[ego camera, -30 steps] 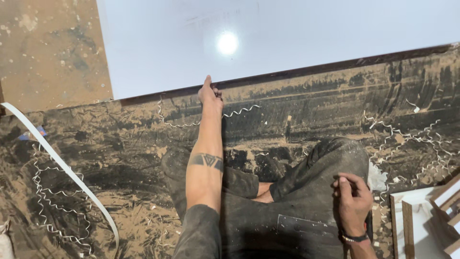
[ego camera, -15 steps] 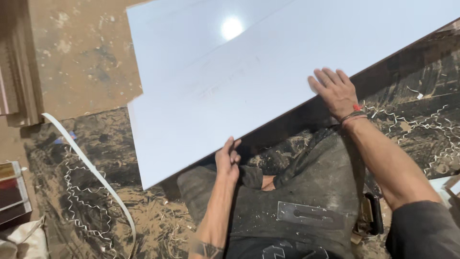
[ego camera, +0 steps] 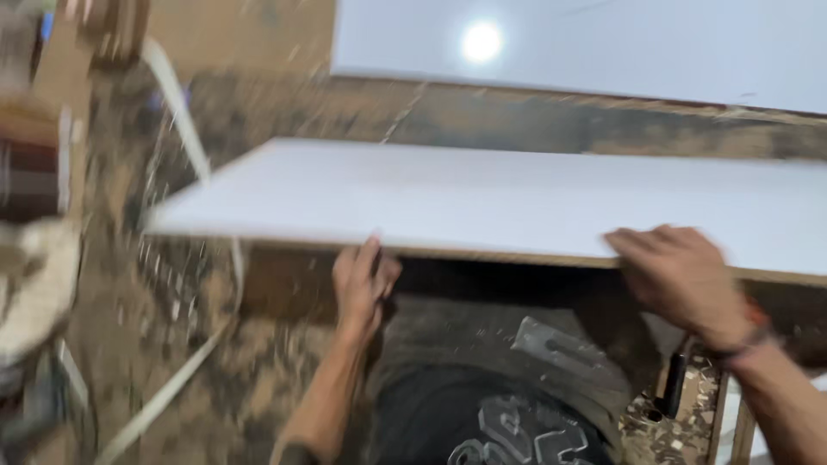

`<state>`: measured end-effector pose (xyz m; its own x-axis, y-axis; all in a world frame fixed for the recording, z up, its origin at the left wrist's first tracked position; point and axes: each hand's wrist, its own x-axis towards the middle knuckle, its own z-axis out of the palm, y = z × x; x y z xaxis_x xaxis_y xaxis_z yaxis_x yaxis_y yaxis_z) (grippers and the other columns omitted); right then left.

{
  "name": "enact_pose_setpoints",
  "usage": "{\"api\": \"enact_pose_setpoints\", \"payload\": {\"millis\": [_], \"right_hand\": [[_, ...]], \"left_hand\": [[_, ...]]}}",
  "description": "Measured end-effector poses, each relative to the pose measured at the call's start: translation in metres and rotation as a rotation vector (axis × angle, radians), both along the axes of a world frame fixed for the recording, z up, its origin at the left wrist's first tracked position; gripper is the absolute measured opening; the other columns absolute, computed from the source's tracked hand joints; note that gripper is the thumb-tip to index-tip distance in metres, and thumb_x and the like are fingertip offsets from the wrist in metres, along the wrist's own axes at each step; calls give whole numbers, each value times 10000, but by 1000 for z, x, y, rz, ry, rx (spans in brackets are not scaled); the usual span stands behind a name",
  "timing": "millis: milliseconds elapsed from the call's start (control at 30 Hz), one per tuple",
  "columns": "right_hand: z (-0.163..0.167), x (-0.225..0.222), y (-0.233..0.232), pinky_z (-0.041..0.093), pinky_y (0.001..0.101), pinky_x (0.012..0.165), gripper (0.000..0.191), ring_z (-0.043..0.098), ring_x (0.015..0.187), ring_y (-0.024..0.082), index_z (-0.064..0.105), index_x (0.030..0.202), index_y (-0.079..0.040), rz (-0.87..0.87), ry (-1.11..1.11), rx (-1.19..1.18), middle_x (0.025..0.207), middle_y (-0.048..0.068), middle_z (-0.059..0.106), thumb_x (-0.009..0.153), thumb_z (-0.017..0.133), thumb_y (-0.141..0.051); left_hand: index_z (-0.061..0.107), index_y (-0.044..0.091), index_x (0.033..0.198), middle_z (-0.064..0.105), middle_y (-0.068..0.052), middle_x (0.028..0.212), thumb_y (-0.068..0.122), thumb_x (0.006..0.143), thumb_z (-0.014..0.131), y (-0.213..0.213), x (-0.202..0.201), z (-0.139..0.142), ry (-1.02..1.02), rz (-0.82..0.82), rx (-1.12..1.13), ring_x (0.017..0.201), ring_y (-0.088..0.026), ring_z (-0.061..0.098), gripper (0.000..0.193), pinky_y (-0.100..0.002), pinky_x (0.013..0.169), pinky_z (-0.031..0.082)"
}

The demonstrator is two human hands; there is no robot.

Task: The person sits on the floor with a white board across their lap and presses white edge banding tape along the board's edge, smoothing it by hand. They then run a sanding block along the taped edge, peel off the excess tape end, trim the edge with a small cutting tool, and sand the edge again.

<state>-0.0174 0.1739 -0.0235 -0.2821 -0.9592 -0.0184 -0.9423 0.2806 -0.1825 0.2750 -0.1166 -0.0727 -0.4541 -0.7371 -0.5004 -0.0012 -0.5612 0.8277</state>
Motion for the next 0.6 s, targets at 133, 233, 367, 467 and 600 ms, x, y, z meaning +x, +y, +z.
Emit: {"api": "enact_pose_setpoints", "payload": {"millis": [133,233,367,467,600], "right_hand": [[8,0,-13,534,367,804,393,656,875,202,703,1240,-196,-132,104,182,989,30,747,849,702,-148],[-13,1,-35,517,364,771,343,627,832,203,685,1222,-159,-144,69,76,943,42,708,881,711,-136],[-33,0,-53,494,361,726,282,588,774,205,661,1199,-110,-158,41,35,881,58,657,924,722,-119],[-37,-5,-57,477,358,692,244,559,730,207,643,1181,-74,-156,36,17,835,70,619,956,731,-107],[-41,-13,-62,454,354,648,212,520,672,209,619,1158,-25,-152,32,4,773,86,568,998,742,-90]], "left_hand": [[607,38,1002,678,-87,720,278,1064,574,-45,5,-13,147,-164,-343,548,-109,589,250,-262,490,454],[624,70,1022,738,-98,764,298,1073,586,-98,32,-46,-241,-98,-890,698,-201,737,236,-377,632,552],[630,-2,1105,710,-231,1032,199,955,639,-174,107,-102,-975,15,-1034,1042,-440,657,251,-528,927,507],[563,3,1329,597,-215,1359,196,907,633,-201,160,-133,-1277,150,-933,1283,-402,535,469,-516,1082,418],[421,11,1461,458,-202,1488,323,859,709,-203,193,-152,-1483,166,-612,1356,-383,429,736,-566,1097,323]]}}
